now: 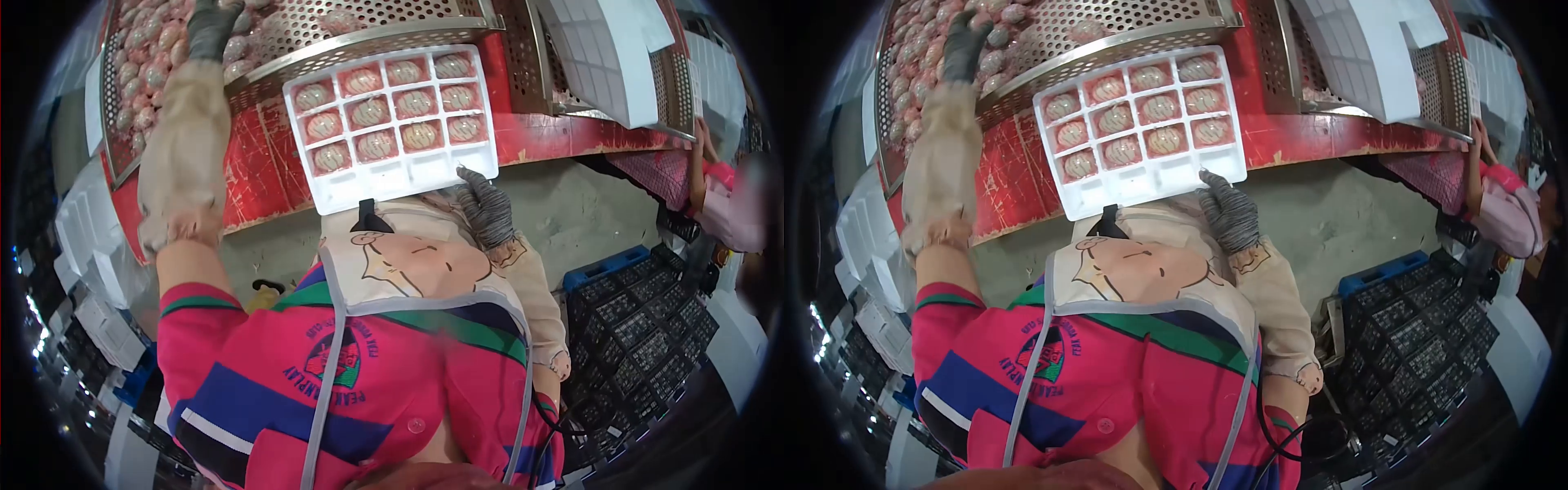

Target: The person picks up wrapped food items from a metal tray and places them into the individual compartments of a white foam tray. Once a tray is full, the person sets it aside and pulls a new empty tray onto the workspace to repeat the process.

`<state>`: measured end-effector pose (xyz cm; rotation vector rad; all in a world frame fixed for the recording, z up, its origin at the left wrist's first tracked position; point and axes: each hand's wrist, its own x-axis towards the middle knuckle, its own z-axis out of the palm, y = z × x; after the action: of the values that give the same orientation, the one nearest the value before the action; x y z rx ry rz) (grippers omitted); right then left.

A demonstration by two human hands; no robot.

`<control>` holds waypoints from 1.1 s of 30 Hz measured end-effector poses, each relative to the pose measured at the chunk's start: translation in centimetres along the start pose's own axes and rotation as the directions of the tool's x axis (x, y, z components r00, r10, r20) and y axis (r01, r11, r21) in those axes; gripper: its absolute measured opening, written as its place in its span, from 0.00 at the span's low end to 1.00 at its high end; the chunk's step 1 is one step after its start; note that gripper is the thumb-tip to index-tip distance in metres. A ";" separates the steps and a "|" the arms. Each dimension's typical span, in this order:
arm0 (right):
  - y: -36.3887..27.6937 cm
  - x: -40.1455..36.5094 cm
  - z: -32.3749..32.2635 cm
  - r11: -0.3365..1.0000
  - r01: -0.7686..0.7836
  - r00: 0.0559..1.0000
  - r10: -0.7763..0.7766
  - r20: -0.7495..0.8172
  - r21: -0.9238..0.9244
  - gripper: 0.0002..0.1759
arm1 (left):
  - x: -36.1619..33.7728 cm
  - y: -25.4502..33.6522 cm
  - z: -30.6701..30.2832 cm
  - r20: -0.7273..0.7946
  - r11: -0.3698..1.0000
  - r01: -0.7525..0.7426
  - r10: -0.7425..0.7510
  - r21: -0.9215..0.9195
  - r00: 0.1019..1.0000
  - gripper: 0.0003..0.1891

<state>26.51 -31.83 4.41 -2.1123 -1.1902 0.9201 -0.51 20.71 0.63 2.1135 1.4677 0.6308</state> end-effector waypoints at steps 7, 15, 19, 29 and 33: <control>1.1 2.6 -3.0 0.750 -0.204 0.979 0.148 0.141 0.629 0.24 | -23.5 20.9 5.9 0.563 0.442 0.458 0.139 -0.772 0.815 0.24; 3.7 4.5 -7.6 0.884 -0.246 0.937 0.112 0.331 0.397 0.29 | -32.8 26.5 14.3 0.662 0.872 0.202 0.170 -0.446 0.730 0.25; 5.3 6.3 -7.0 0.971 0.171 0.957 -0.124 0.262 -0.165 0.22 | -34.3 27.6 14.4 0.632 0.908 0.253 0.017 -0.333 0.775 0.26; 3.0 9.5 -8.5 0.532 0.734 0.663 -0.428 0.614 -0.422 0.16 | -35.8 27.4 16.2 0.306 0.979 -0.157 0.189 -0.128 0.933 0.19; 2.8 10.2 -7.6 0.461 0.748 0.644 -0.329 0.691 -0.478 0.14 | -35.2 27.9 15.9 0.361 0.981 -0.194 0.178 0.008 0.916 0.17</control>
<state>37.65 -25.13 4.01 -1.7107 -2.7686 0.7261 18.29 -23.06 2.38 2.2733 1.0969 0.2566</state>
